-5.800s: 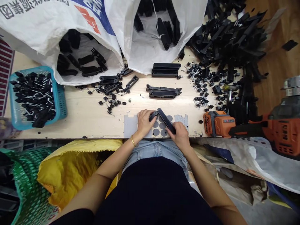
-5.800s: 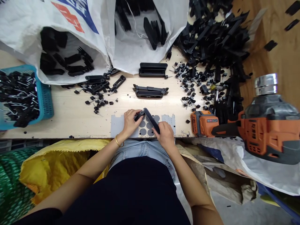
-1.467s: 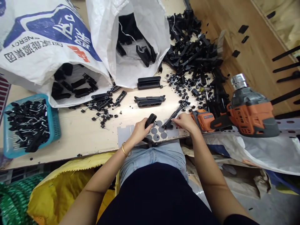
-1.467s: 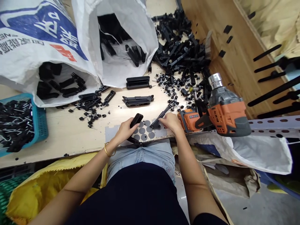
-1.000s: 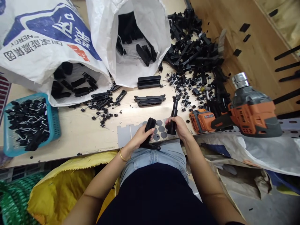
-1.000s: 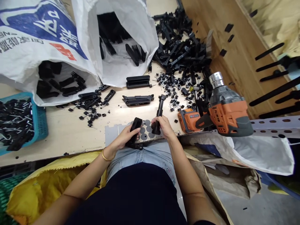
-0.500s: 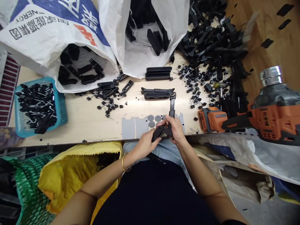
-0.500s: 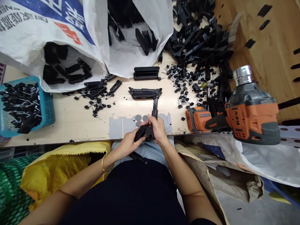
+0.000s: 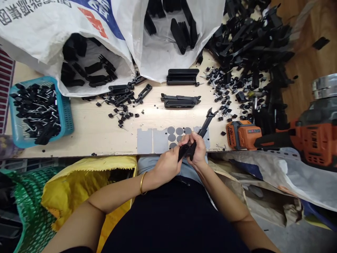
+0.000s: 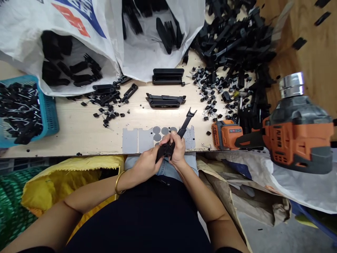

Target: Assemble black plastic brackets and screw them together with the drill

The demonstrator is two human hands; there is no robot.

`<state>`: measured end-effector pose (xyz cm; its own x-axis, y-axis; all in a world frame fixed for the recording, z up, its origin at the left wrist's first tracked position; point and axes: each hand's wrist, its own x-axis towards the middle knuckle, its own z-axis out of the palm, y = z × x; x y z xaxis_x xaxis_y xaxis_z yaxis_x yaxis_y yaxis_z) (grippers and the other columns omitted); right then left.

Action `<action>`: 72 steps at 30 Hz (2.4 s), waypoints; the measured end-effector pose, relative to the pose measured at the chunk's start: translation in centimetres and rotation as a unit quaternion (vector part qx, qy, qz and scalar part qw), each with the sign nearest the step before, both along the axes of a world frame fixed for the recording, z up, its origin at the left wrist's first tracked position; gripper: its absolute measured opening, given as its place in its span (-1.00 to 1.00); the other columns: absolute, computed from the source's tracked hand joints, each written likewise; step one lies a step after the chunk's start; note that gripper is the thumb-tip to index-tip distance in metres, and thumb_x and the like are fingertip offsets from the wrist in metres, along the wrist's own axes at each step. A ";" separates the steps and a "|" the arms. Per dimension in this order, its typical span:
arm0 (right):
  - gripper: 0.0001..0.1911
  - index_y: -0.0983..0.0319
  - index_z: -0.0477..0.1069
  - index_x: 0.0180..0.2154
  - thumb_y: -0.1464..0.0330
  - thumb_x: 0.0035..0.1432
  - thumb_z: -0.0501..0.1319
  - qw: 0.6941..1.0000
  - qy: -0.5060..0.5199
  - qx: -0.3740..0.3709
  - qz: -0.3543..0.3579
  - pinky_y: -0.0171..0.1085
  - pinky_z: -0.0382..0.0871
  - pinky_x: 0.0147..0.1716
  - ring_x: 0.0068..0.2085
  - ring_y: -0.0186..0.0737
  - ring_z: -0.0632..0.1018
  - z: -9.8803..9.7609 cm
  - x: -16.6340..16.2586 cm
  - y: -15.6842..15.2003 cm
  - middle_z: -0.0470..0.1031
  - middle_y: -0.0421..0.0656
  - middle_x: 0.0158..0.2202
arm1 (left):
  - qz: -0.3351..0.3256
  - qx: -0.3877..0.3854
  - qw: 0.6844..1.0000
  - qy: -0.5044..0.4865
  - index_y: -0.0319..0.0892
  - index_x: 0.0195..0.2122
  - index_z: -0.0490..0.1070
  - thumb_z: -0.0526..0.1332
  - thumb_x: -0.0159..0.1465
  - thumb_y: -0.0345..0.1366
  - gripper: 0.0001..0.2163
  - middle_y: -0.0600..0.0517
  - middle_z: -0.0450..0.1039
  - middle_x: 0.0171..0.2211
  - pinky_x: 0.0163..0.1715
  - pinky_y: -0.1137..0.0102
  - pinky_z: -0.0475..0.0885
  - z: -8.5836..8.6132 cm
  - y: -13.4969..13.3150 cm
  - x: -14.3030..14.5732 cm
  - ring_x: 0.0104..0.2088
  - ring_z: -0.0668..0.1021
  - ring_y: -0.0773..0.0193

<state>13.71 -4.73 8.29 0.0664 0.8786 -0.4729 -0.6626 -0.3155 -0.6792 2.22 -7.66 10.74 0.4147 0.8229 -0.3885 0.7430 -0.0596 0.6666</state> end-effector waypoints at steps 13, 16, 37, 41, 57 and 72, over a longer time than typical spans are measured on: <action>-0.60 0.18 0.15 -0.69 0.18 0.04 0.23 1.000 -0.029 0.003 0.011 -0.27 0.40 -0.50 -0.56 -0.29 0.44 -0.8 0.4 0.9 0.31 -0.27 -0.70 | -0.032 0.008 0.999 0.013 -0.30 -0.02 0.27 0.05 0.30 -0.41 -0.77 -0.21 0.52 -0.20 -0.30 0.23 0.51 -0.7 0.9 -0.1 -0.26 0.61 0.03; -0.60 0.17 0.14 -0.65 0.14 0.03 0.23 0.996 -0.065 0.002 -0.054 -0.26 0.43 -0.46 -0.54 -0.29 0.46 -1.2 0.5 1.6 0.33 -0.28 -0.67 | -0.072 0.024 0.997 0.009 -0.28 0.00 0.30 0.08 0.31 -0.36 -0.76 -0.16 0.53 -0.21 -0.31 0.28 0.49 -1.0 2.9 -0.3 -0.27 0.61 0.07; -0.79 0.31 0.43 -0.24 0.48 0.03 0.12 0.580 -0.808 0.050 0.096 0.08 0.24 0.02 -0.03 0.10 0.41 -3.1 15.1 18.7 0.48 0.15 -0.12 | -0.227 0.291 0.928 -0.058 -0.21 0.12 0.26 0.14 0.32 -0.34 -0.65 -0.15 0.44 -0.05 0.03 0.14 0.39 -5.2 10.2 -1.4 0.00 0.46 0.11; -0.76 0.34 0.43 -0.23 0.48 0.04 0.09 0.531 -0.837 0.039 0.127 0.09 0.23 -0.03 -0.04 0.15 0.38 -3.7 16.0 20.5 0.44 0.21 -0.12 | -0.148 0.342 0.923 -0.094 -0.19 0.00 0.39 0.04 0.37 -0.35 -0.76 -0.10 0.49 -0.14 -0.07 0.20 0.43 -4.4 10.7 -3.1 -0.09 0.50 0.17; -0.78 0.22 0.37 -0.23 0.33 0.02 0.24 0.828 -0.537 0.153 -0.041 -0.12 0.45 -0.22 -0.32 -0.21 0.53 0.3 13.6 14.4 0.48 -0.15 -0.36 | 0.196 0.292 0.928 0.123 -0.23 -0.19 0.48 0.14 0.17 -0.48 -0.79 -0.15 0.45 -0.21 -0.06 0.20 0.34 -7.3 17.1 -11.5 -0.13 0.46 0.03; -0.84 0.18 0.38 -0.33 0.27 0.05 0.28 0.863 -0.466 0.131 0.142 -0.28 0.37 -0.36 -0.42 -0.30 0.49 -1.9 6.1 4.7 0.48 -0.25 -0.43 | 0.389 0.053 0.853 -0.344 -0.24 -0.21 0.46 0.36 0.07 -0.13 -0.66 0.01 0.52 -0.39 -0.30 0.37 0.52 -4.8 9.0 -7.3 -0.36 0.61 0.28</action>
